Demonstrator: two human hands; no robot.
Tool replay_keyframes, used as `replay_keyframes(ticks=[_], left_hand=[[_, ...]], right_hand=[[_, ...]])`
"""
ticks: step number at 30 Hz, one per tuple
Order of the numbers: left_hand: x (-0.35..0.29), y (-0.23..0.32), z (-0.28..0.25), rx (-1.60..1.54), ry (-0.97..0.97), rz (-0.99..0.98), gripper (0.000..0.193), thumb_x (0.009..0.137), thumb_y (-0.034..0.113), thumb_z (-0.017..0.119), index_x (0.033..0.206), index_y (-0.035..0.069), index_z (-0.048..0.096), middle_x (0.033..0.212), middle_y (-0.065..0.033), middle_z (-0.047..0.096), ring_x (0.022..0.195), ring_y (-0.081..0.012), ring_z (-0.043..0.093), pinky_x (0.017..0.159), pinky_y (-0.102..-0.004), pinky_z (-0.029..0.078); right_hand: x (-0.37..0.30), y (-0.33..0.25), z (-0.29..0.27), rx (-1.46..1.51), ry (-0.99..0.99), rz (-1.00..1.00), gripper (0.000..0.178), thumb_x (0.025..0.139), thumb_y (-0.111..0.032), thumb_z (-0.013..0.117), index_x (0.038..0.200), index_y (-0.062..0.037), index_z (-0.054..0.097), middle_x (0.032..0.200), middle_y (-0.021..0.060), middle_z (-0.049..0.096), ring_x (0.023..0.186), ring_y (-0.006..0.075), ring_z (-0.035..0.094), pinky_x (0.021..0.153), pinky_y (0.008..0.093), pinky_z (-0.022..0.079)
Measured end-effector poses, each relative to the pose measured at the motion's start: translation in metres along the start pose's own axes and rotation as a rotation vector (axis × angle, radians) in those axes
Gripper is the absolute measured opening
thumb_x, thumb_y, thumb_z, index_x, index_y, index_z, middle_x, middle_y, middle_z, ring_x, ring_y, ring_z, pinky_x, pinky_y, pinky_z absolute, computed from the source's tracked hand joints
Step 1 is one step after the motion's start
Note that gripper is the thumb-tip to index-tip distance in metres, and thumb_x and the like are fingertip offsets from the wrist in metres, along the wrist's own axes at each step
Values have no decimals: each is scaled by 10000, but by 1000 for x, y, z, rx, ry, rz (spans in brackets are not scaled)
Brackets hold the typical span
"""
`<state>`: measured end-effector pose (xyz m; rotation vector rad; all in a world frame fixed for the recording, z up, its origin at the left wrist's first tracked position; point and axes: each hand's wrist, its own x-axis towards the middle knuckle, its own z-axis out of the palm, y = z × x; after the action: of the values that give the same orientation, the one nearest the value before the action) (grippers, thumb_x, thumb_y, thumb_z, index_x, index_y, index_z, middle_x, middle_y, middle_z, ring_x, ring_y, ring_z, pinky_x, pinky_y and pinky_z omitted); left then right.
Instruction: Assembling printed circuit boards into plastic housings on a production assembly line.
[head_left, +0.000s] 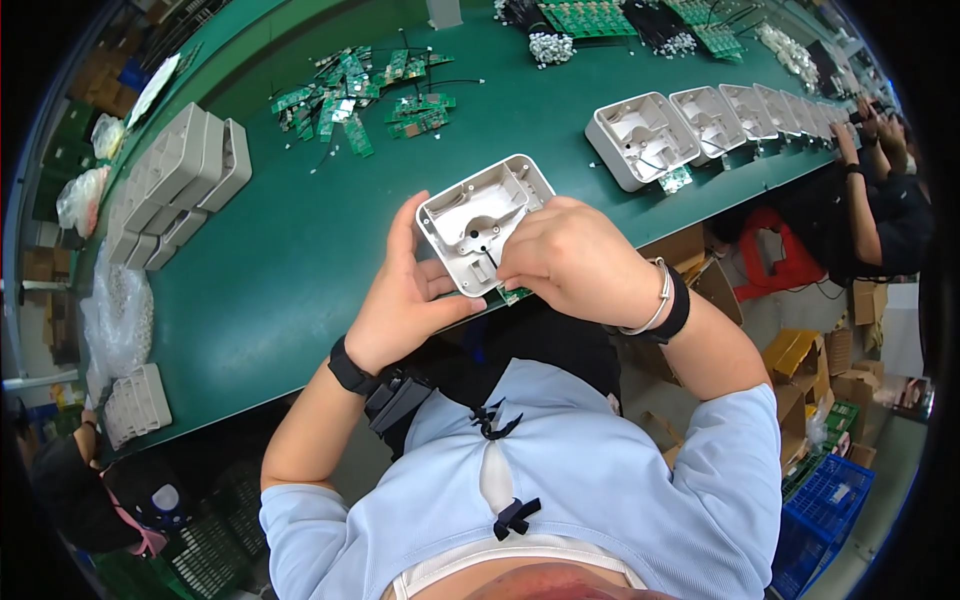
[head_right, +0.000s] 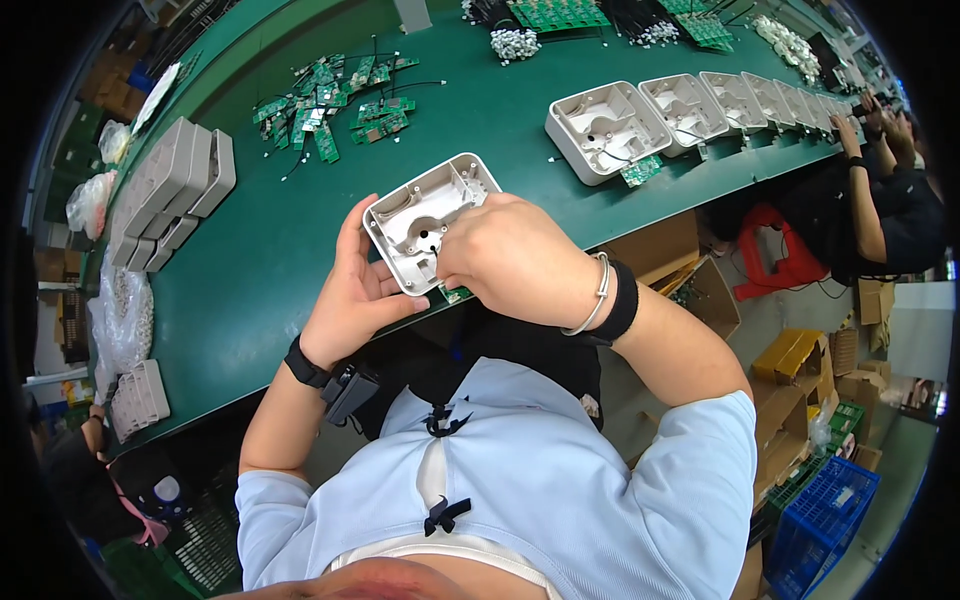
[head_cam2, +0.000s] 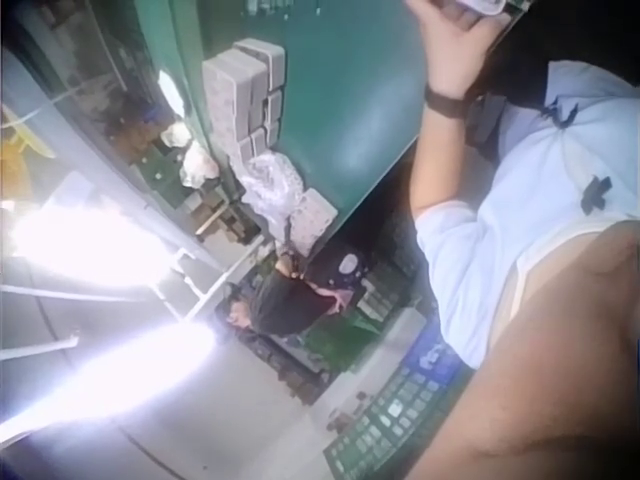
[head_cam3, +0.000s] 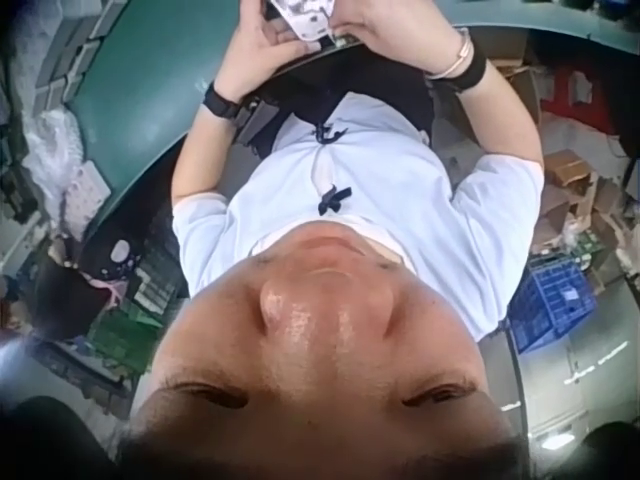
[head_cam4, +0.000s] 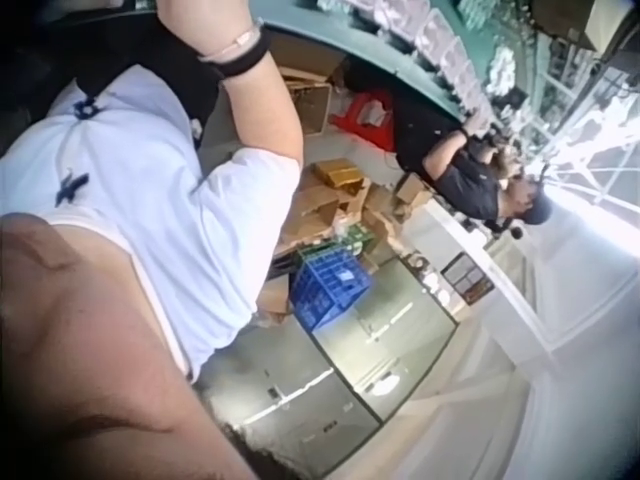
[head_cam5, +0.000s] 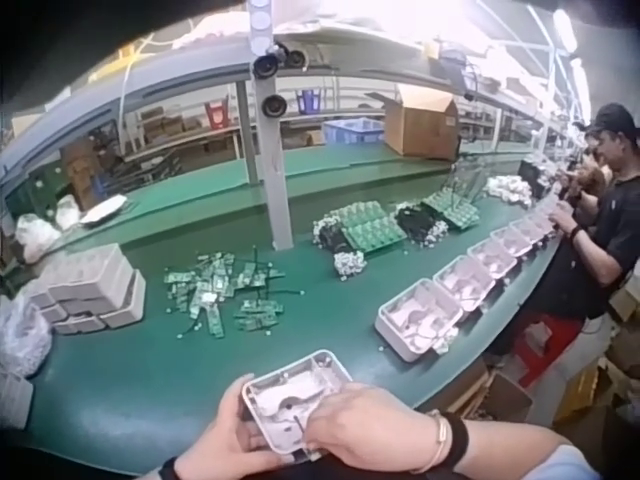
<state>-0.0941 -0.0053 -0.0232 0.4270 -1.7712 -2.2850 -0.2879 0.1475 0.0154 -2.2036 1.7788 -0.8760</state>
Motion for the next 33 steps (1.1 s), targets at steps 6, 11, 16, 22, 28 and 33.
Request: replay_keyframes(ticks=[6,11,16,22,28,33], left_hand=[[10,18,12,103,87,-88,1157,814,-108,806,1674,144,75,1648,-176,277,1321,-296,617,1002,-400,597],[-4,39,-36,495,149,92,864,865,113,853,1575,53,365,1503,-229,461,1219,-296,661,949,-384,582],[-17,90,-156,1578,790,479,613,891,308,836,1383,34,596,1454,-209,570,1327,-376,566,1087,-472,465],[-15,127,-251,2020,1246,215,878,840,676,764,1440,58,591,1485,-238,571,1410,-408,500,1157,-596,360],[-6,150,-262,1783,1069,-322,1065,780,880,639,1450,53,609,1536,-224,541,1472,-391,450,1186,-725,216],[1,140,-286,1848,1147,-200,986,787,839,681,1379,51,656,1476,-184,593,1440,-350,487,1183,-723,209]], right_hand=[[-9,26,-23,-69,41,9,100,796,-83,803,875,-68,743,851,75,731,821,302,696,763,420,509],[-28,40,-40,-148,44,143,88,798,-46,781,873,-45,735,859,91,735,821,319,689,741,423,496],[-22,36,-45,-183,6,130,88,803,-41,771,884,-44,737,862,83,740,842,319,684,763,424,489],[-21,20,-44,-315,3,102,209,817,-40,763,1022,-32,720,1049,113,733,976,341,674,845,446,507],[-29,-11,-64,-295,-15,176,292,829,-52,770,1111,-23,701,1175,135,706,1058,372,657,917,458,518],[-20,-38,-95,-278,-42,235,296,838,-79,788,1116,-27,704,1142,136,716,1054,384,661,930,457,520]])
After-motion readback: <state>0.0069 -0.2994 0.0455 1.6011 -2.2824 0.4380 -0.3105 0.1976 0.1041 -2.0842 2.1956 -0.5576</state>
